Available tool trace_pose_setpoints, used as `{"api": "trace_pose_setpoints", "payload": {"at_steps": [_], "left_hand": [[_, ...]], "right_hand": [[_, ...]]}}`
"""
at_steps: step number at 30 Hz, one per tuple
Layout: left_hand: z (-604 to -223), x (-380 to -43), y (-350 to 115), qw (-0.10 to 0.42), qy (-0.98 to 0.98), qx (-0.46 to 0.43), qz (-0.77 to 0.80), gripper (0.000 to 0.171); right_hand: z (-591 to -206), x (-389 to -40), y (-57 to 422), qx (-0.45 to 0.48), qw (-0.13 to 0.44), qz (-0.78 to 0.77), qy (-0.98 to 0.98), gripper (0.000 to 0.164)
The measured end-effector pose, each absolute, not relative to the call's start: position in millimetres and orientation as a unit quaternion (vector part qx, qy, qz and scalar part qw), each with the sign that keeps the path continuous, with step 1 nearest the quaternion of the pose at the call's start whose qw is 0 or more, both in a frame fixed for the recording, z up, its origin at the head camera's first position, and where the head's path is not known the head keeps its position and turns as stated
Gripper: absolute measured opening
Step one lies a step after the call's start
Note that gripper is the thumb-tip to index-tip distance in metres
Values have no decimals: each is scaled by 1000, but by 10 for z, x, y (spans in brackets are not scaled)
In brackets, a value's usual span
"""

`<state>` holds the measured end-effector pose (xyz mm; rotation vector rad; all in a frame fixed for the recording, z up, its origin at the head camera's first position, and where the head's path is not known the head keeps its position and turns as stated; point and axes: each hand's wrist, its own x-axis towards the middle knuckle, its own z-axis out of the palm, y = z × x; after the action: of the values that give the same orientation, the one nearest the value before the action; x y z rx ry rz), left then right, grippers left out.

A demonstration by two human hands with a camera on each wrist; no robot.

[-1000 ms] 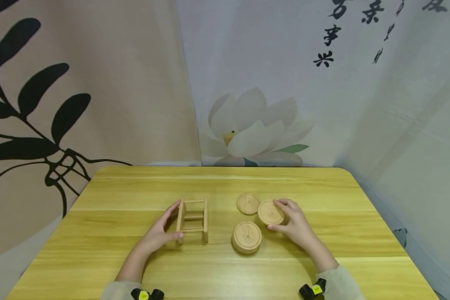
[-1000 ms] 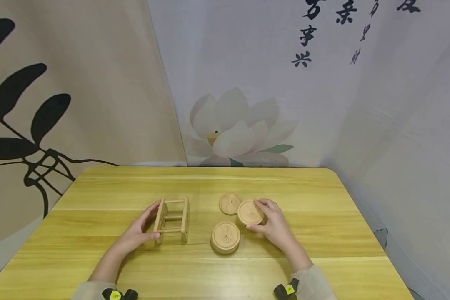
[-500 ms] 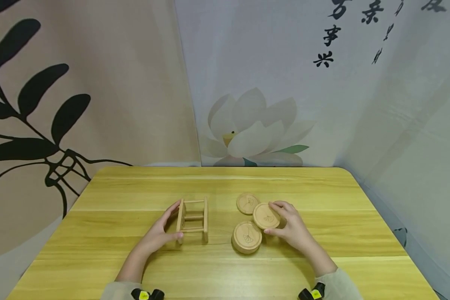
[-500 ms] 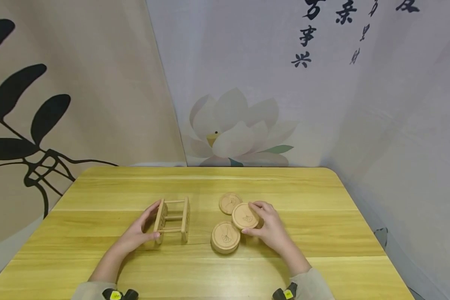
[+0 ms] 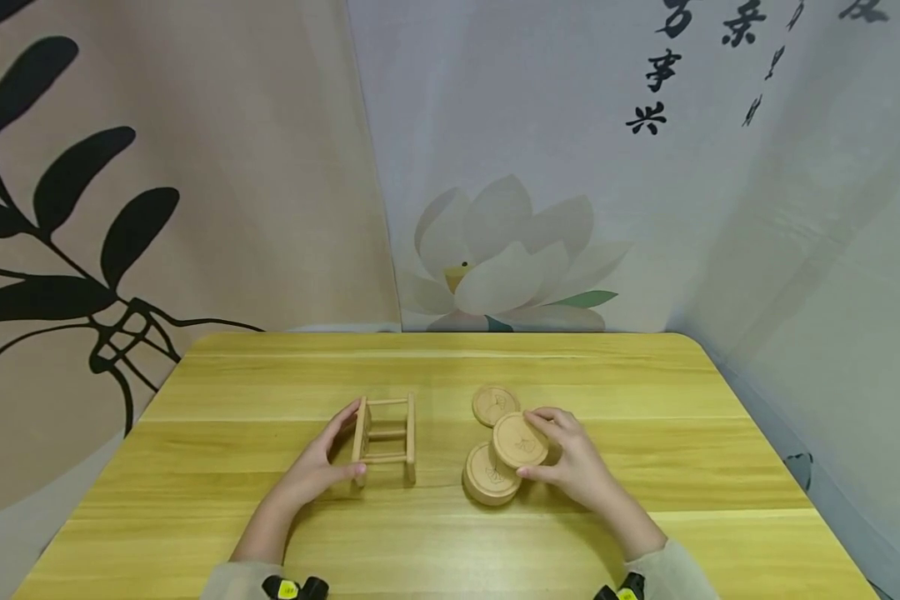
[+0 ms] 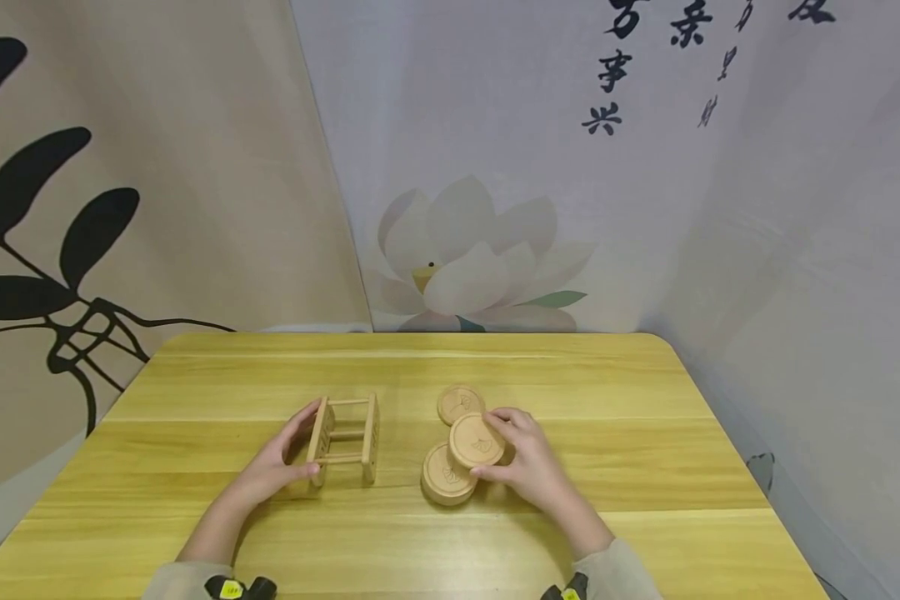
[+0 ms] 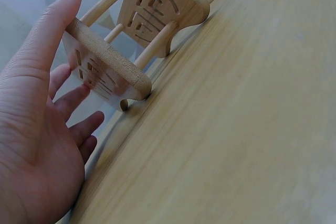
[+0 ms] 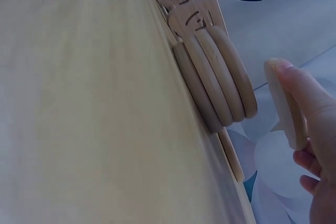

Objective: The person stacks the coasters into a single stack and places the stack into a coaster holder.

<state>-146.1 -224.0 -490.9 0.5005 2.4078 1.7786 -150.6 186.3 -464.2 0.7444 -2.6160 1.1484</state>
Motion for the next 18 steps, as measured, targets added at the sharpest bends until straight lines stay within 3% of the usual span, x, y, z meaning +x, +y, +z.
{"api": "trace_pose_setpoints", "payload": {"at_steps": [18], "left_hand": [[-4889,-1457,-2260,55,792,165,586,95]], "right_hand": [[-4682,-1393,1684,269,73,405,-871,86]]}}
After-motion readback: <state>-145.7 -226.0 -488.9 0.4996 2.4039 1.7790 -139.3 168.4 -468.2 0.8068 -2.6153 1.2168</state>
